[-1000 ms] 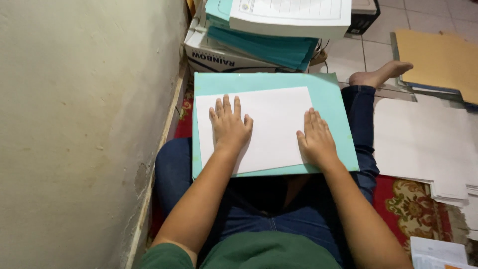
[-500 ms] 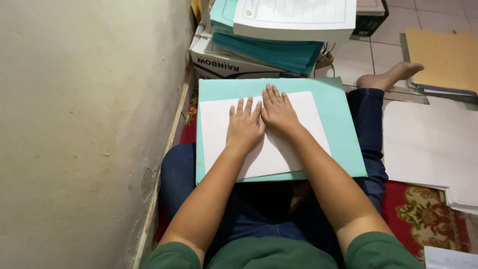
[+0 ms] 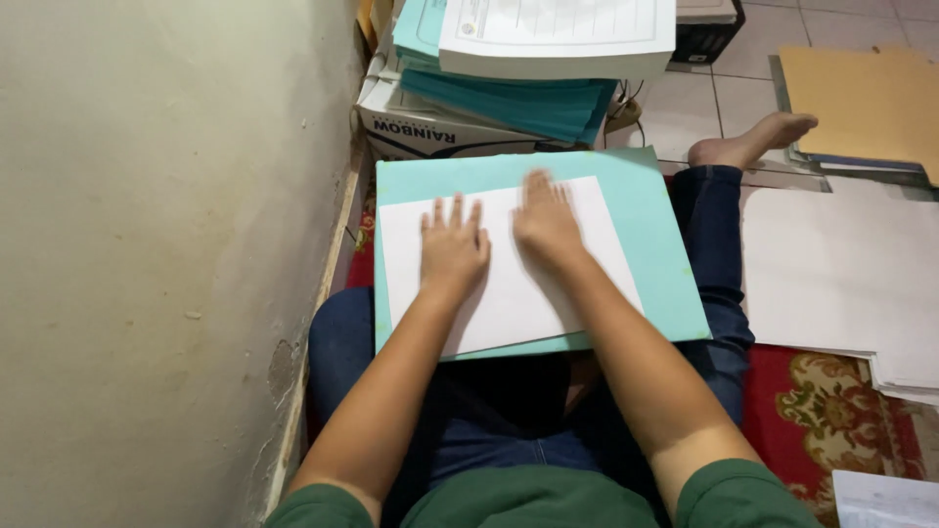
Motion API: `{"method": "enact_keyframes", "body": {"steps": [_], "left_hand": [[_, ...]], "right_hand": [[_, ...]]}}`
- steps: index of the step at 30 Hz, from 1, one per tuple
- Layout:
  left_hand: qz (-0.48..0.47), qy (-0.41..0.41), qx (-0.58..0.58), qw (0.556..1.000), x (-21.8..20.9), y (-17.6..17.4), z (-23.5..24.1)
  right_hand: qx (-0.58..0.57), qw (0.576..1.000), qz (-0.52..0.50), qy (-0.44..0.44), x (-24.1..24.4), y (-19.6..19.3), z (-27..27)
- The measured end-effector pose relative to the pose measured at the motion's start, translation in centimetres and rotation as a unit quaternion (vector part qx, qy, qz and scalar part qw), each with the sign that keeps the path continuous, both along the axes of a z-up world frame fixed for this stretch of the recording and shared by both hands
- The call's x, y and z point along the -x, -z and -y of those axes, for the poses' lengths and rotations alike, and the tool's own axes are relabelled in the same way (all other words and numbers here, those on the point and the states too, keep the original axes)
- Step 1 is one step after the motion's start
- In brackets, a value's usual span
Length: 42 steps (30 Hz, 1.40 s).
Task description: The person sits on the floor and folds a large white sheet of paper in half over a light blue folder. They smooth the crease with their hands, then place the folded paper into the folder. The person repeats this process with a second white sheet of paper.
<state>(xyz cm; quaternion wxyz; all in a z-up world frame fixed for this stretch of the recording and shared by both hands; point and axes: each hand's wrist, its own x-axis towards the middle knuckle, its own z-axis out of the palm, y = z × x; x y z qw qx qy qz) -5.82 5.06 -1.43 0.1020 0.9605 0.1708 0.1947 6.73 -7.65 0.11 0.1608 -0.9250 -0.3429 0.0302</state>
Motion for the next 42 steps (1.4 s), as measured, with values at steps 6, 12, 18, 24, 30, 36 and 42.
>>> {"method": "enact_keyframes", "body": {"steps": [6, 12, 18, 24, 30, 36, 42], "left_hand": [[-0.034, 0.032, 0.066, 0.997, -0.6, -2.5, 1.0], [-0.058, -0.051, 0.074, 0.994, 5.9, -4.4, 0.2], [-0.09, -0.07, 0.011, 0.993, 13.1, -3.1, 2.1], [-0.126, -0.083, 0.032, 0.988, 11.2, -3.1, 1.0], [-0.124, -0.157, 0.062, 0.978, 1.6, -2.3, -3.3], [-0.16, -0.15, 0.079, 0.972, -5.7, -2.8, -1.5], [-0.146, -0.06, 0.087, 0.984, -7.6, -2.3, -1.1]], "right_hand": [[0.056, 0.993, 0.029, -0.098, -1.9, 1.8, 0.4], [0.057, 0.998, 0.021, 0.024, 2.1, -3.1, 8.0], [0.11, 0.992, -0.016, 0.055, 7.7, -2.5, 14.9], [0.147, 0.989, -0.015, 0.03, 5.0, -1.1, 15.2], [0.118, 0.992, 0.018, 0.036, -2.4, -0.7, 10.1], [0.134, 0.99, 0.027, 0.023, -4.9, 0.1, 2.3], [0.103, 0.994, 0.016, -0.027, -4.3, 1.5, -2.4]]}}
